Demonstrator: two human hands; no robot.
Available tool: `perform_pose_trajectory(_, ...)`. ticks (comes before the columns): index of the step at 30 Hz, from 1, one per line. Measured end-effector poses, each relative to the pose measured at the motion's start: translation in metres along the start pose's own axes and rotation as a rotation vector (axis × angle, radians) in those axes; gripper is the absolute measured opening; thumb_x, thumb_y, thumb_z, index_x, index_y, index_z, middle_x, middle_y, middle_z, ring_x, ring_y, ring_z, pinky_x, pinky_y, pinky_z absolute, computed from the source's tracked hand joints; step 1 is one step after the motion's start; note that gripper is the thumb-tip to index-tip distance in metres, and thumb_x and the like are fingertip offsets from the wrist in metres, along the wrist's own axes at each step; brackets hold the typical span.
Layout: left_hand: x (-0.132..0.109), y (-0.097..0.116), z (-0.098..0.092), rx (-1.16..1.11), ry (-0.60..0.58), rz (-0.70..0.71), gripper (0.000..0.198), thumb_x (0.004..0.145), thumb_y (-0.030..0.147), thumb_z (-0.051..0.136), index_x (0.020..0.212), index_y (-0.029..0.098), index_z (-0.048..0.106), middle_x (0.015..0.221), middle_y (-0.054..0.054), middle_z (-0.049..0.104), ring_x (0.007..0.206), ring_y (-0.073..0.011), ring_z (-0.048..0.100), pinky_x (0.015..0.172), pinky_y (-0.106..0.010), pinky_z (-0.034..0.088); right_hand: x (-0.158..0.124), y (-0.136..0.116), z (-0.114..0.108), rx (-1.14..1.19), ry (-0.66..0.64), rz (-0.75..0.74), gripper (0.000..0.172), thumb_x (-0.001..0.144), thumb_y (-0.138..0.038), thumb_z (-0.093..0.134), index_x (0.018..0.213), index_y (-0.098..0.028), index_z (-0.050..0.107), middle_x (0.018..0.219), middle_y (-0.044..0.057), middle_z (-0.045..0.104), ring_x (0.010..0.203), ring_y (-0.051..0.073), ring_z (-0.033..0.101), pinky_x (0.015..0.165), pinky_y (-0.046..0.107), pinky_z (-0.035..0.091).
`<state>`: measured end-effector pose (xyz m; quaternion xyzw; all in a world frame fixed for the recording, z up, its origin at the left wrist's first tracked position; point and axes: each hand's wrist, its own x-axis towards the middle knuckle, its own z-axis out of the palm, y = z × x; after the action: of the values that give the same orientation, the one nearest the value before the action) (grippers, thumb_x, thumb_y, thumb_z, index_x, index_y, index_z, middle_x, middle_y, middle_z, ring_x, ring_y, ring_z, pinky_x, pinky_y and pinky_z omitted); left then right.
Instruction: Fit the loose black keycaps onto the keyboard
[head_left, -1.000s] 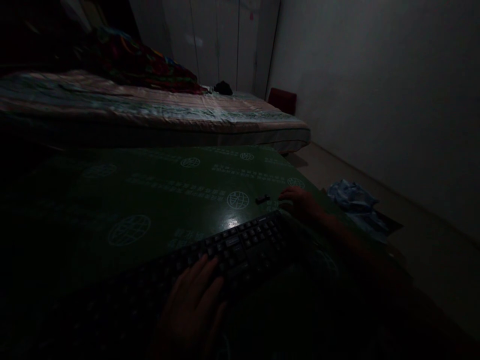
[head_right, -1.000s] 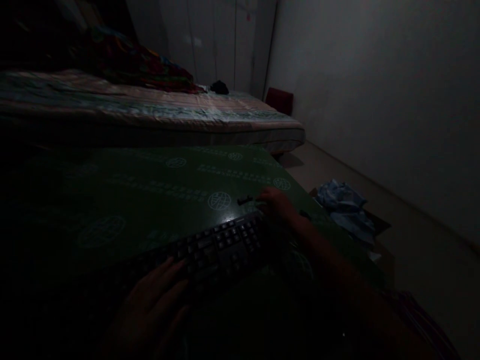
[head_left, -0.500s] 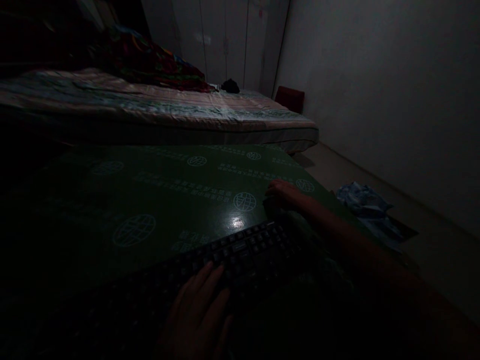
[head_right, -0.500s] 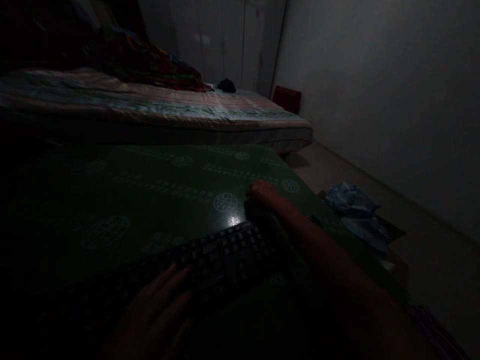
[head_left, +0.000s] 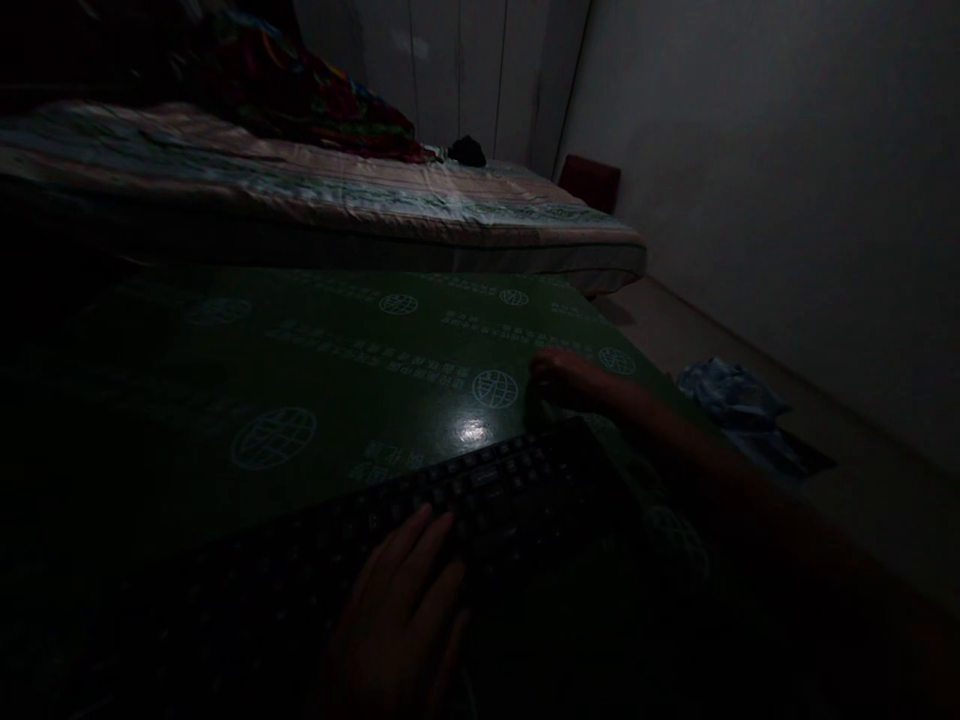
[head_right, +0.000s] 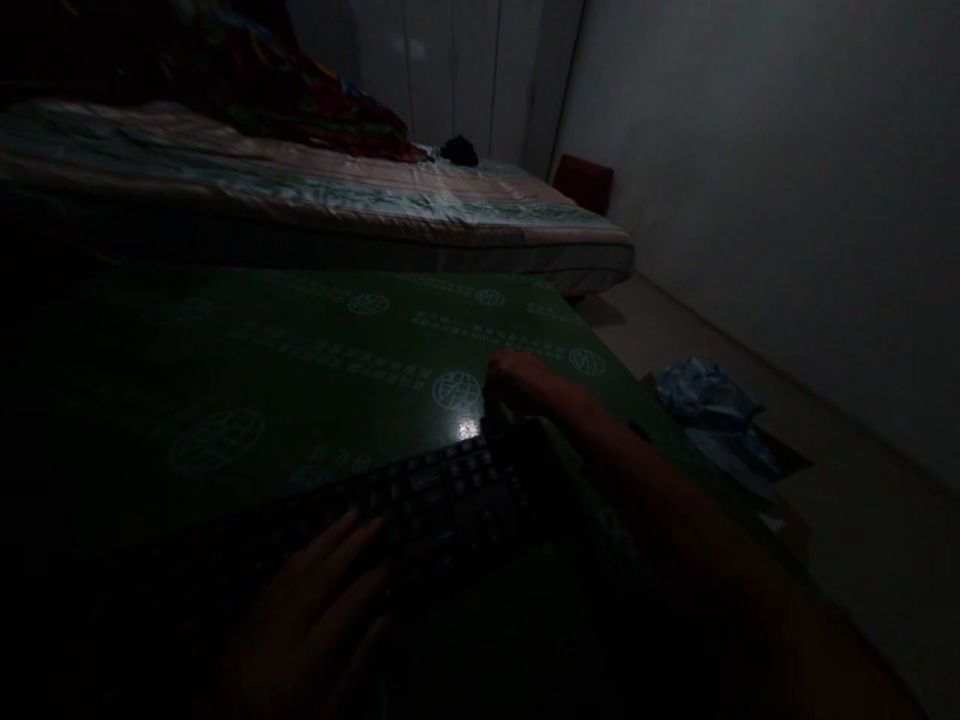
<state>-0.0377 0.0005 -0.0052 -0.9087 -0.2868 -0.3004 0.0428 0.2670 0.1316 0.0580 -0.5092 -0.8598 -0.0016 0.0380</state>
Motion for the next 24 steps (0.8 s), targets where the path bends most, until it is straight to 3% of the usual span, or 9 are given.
perform_pose_trajectory(5, 0.0, -0.002, 0.005, 0.008, 0.038, 0.057, 0.023, 0.081, 0.013, 0.056, 0.104, 0.014, 0.057, 0.128, -0.018, 0.052, 0.125, -0.0342, 0.042, 0.089, -0.047, 0.05, -0.062, -0.031, -0.012, 0.072, 0.014, -0.124, 0.013, 0.083, -0.013, 0.056, 0.082, -0.016, 0.068, 0.094, 0.008, 0.063, 0.083, 0.016, 0.057, 0.069, 0.025, 0.043)
perform_pose_trajectory(11, 0.003, 0.002, 0.005, -0.01, 0.037, 0.009, 0.017, 0.083, 0.014, 0.051, 0.1, 0.015, 0.057, 0.124, -0.016, 0.054, 0.124, -0.0321, 0.044, 0.091, -0.048, 0.049, -0.137, -0.06, 0.003, -0.008, 0.127, -0.075, 0.015, 0.086, -0.016, 0.051, 0.089, -0.02, 0.066, 0.087, 0.006, 0.063, 0.078, 0.016, 0.056, 0.065, 0.027, 0.045)
perform_pose_trajectory(17, 0.003, 0.0, 0.008, 0.012, 0.066, 0.052, 0.017, 0.083, 0.016, 0.052, 0.1, 0.015, 0.056, 0.125, -0.016, 0.053, 0.125, -0.032, 0.042, 0.09, -0.047, 0.05, -0.146, -0.065, 0.015, 0.024, 0.246, -0.13, 0.011, 0.082, -0.016, 0.057, 0.086, -0.021, 0.067, 0.098, 0.009, 0.064, 0.099, 0.022, 0.057, 0.076, 0.032, 0.051)
perform_pose_trajectory(24, 0.004, 0.005, 0.008, -0.065, 0.045, -0.049, 0.016, 0.085, 0.016, 0.047, 0.098, 0.016, 0.058, 0.126, -0.015, 0.054, 0.126, -0.0313, 0.041, 0.093, -0.049, 0.047, -0.138, -0.059, 0.022, 0.152, 0.229, -0.138, 0.011, 0.074, -0.018, 0.068, 0.085, -0.022, 0.068, 0.104, 0.008, 0.064, 0.102, 0.021, 0.058, 0.079, 0.034, 0.052)
